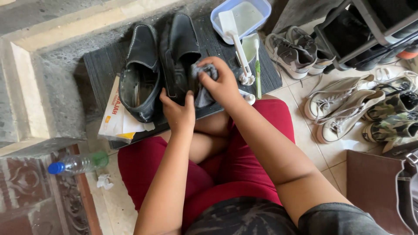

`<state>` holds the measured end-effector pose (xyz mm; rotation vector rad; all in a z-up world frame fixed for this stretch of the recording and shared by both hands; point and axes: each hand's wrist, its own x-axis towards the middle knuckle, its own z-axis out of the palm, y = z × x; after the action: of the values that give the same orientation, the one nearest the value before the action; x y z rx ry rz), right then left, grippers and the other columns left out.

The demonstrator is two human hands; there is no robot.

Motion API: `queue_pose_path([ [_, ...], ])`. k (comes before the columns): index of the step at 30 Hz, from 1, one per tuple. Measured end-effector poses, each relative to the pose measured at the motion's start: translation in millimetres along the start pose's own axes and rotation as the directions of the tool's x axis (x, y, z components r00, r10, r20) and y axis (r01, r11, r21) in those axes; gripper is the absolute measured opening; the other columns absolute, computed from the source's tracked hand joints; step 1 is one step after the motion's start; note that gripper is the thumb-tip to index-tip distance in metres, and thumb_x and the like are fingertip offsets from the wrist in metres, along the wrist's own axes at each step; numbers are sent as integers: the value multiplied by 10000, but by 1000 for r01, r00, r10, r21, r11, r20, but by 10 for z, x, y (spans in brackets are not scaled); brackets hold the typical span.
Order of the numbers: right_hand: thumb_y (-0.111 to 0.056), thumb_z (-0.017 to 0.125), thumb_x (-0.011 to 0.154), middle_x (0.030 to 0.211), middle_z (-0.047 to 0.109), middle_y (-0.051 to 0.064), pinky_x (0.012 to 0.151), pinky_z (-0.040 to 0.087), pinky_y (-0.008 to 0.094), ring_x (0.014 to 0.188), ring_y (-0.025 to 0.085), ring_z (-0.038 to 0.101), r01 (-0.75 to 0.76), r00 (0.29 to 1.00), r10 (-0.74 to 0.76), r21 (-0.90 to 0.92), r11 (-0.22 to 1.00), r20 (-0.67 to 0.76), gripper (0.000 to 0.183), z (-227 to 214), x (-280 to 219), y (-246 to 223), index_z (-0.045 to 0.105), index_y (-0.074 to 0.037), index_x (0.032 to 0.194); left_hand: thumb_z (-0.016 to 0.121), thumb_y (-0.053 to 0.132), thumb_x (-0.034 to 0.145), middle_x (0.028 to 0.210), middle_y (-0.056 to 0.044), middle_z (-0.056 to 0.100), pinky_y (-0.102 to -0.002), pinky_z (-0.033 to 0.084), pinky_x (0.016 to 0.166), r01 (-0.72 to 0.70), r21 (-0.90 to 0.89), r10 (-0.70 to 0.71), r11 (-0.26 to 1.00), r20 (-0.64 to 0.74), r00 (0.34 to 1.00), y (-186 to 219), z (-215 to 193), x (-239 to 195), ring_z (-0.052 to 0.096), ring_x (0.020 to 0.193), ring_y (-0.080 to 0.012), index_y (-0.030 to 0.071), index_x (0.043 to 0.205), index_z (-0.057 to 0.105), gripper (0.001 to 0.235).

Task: The person sits on the floor and cleans a pair of black shoes using a cloth. They wipe the soles, sides, and uppers of the shoes thoroughly, handling them one at a time.

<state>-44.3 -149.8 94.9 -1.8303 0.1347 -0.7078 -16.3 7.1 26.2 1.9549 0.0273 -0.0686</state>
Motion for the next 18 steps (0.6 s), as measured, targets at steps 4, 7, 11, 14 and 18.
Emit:
queue_pose_path([
  [4,-136,730,868,1088,716,95,956,520,415,1036,253,682,-113,991,117,62,992,-60,244,-62,44,23,731,-189,1107,673,437,828,1402,-284,496,-562,377,1104,43,193,-50,980,30,998,76,-52,-25,508,1285,-470,-20,1537,312,918],
  [7,-121,664,907,1031,700,57,947,540,362,1009,188,652,-238,963,252,134,962,-95,252,-122,107,-27,709,-192,1145,682,422,777,1365,-275,469,-588,360,1063,-104,425,141,899,-56,988,188,-40,-100,456,1215,-500,-35,1469,434,866],
  [11,-97,701,922,889,666,41,779,562,313,835,142,633,-241,925,299,248,938,-233,218,-142,290,-5,705,-157,1132,691,181,728,1204,-166,492,-470,453,942,-607,338,676,719,-141,723,705,-29,-75,518,1068,-382,30,1307,561,613],
  [14,-153,671,956,885,621,17,746,513,283,804,119,586,-218,922,281,241,946,-266,138,-155,472,-160,658,-171,1093,618,151,830,897,-213,591,-530,472,798,-648,290,657,705,77,750,798,135,132,582,850,-445,-17,996,623,237],
  [18,-276,702,939,1034,579,54,728,506,274,844,128,552,-295,878,407,385,874,-251,321,-123,688,-300,532,-208,1204,589,327,942,959,-236,657,-588,552,677,-425,600,228,678,379,897,772,380,348,668,831,-471,-12,1007,662,352],
])
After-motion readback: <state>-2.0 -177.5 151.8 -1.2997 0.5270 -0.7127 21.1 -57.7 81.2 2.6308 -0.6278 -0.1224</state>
